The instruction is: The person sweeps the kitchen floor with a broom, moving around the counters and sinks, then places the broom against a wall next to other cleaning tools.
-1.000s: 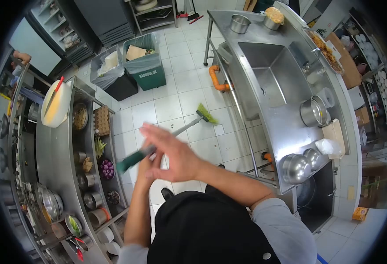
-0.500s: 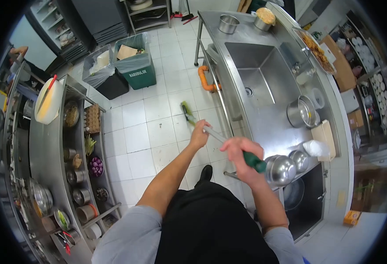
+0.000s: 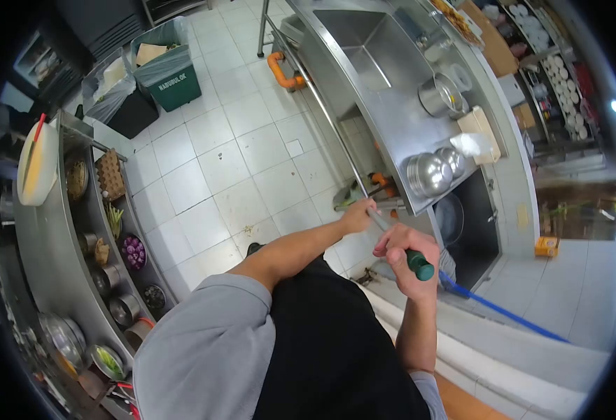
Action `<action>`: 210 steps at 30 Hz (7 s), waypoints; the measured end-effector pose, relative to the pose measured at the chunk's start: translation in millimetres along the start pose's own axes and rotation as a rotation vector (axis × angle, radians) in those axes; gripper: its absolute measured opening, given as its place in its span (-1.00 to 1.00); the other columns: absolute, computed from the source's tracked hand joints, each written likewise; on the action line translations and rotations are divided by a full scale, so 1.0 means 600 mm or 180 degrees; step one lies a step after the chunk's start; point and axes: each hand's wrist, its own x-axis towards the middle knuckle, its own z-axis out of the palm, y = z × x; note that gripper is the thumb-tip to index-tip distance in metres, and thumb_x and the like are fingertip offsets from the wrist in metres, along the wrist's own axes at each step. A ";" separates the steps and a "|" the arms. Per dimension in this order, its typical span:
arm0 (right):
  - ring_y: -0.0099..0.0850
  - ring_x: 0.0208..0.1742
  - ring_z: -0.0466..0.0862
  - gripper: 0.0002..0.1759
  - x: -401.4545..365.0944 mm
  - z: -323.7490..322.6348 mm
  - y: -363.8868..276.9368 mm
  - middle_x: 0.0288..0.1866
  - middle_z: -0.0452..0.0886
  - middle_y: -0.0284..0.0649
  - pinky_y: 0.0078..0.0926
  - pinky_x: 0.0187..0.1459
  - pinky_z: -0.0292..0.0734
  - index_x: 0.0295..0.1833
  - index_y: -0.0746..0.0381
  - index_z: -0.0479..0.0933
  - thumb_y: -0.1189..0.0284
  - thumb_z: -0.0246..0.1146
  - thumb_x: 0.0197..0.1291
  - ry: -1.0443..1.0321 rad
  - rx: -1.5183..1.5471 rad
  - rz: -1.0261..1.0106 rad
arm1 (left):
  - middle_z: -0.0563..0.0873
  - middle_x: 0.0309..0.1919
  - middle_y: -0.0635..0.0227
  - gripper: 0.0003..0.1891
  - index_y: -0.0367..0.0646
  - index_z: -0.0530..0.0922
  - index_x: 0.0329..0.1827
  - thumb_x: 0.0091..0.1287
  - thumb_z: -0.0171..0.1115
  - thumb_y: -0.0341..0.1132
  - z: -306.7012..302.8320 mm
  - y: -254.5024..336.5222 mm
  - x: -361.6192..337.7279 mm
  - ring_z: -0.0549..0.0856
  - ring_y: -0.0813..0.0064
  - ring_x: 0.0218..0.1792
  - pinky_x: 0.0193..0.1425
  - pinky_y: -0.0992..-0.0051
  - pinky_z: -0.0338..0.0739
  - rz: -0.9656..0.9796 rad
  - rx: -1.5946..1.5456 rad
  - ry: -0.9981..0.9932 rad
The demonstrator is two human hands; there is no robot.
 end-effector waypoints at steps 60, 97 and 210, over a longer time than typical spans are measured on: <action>-0.12 -0.44 0.63 -0.46 0.059 -0.225 0.088 -0.58 0.42 -0.22 -0.32 -0.40 0.49 -0.52 0.24 0.36 0.28 0.63 0.10 -0.1554 0.0603 -0.0458 | 0.72 -0.15 0.17 -0.76 -0.10 0.70 -0.24 0.42 0.46 -0.12 -0.128 -0.058 0.063 0.78 -0.01 -0.09 -0.01 0.03 0.68 -0.1403 0.2337 0.0727; -0.24 -0.45 0.57 -0.27 0.270 -0.046 0.015 -0.56 0.48 -0.28 -0.25 -0.26 0.60 -0.55 0.25 0.41 -0.12 0.45 0.40 -0.3393 0.1315 -0.0676 | 0.75 0.00 0.06 -0.73 -0.11 0.70 -0.08 0.52 0.36 -0.07 -0.237 0.005 -0.112 0.77 -0.08 0.04 0.09 0.02 0.67 -0.2617 0.1716 0.3387; -0.04 0.32 0.74 -0.65 0.276 0.695 0.002 0.29 0.77 0.19 -0.16 0.28 0.65 -0.19 0.39 0.74 0.29 0.33 0.52 -0.4580 0.0127 0.0713 | 0.71 0.19 0.00 -0.61 -0.21 0.71 -0.02 0.53 0.34 0.00 -0.627 0.014 -0.864 0.61 -0.18 0.39 0.42 -0.09 0.62 -0.4317 0.1595 0.3798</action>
